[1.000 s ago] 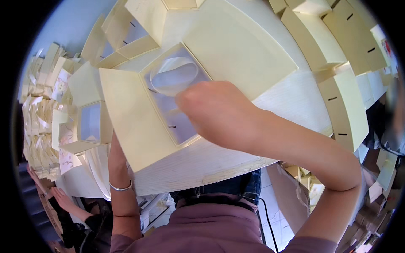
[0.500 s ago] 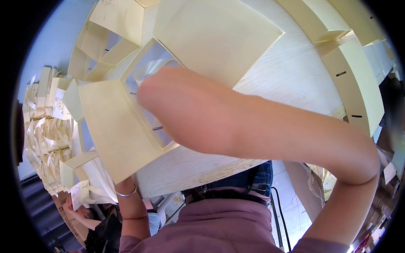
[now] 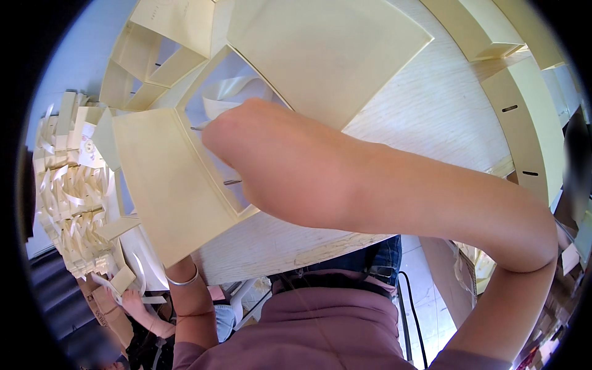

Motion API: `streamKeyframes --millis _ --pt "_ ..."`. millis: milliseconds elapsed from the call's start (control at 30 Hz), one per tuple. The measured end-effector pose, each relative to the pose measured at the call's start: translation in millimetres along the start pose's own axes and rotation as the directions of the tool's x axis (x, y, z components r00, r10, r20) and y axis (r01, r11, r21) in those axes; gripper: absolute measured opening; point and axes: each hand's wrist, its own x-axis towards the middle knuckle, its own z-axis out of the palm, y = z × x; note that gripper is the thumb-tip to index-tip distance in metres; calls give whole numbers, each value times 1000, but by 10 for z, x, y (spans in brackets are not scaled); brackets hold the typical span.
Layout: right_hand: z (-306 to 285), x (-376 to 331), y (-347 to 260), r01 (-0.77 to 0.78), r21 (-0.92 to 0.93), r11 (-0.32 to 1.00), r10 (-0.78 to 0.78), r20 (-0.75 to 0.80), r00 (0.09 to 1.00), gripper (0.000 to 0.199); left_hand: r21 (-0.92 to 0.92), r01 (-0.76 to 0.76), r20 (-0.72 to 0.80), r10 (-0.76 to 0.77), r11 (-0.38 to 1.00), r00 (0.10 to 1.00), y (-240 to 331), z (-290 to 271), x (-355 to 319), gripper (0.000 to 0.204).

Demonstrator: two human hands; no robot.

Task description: The person places white ribbons into small beige boxes on a table. They repeatedly pick up a box, insert a ribbon, and set it down. Another person works alongside them in the background.

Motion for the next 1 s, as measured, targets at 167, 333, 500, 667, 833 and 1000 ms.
streamKeyframes --millis 167,333,500,667,833,1000 --pt "4 -57 -24 -89 12 996 89 12 996 5 18 -16 5 16 1000 1000 14 -20 -21 28" --pt "55 -2 -10 -96 16 995 95 26 995 6 40 -17 6 17 999 1000 63 -24 -29 28" --pt "74 88 -17 -66 61 996 63 54 997 8 72 -10 2 10 997 1000 77 -12 -37 28" --pt "110 105 -42 -102 84 991 94 88 992 7 95 1 1 -1 995 1000 94 70 -12 27" --pt "207 20 -122 274 -420 865 -392 -224 893 18 -119 135 -107 -148 984 983 96 -124 5 20" --pt "189 -226 -48 477 -684 552 -510 176 842 34 -824 58 -165 -335 564 928 59 -281 -200 16"
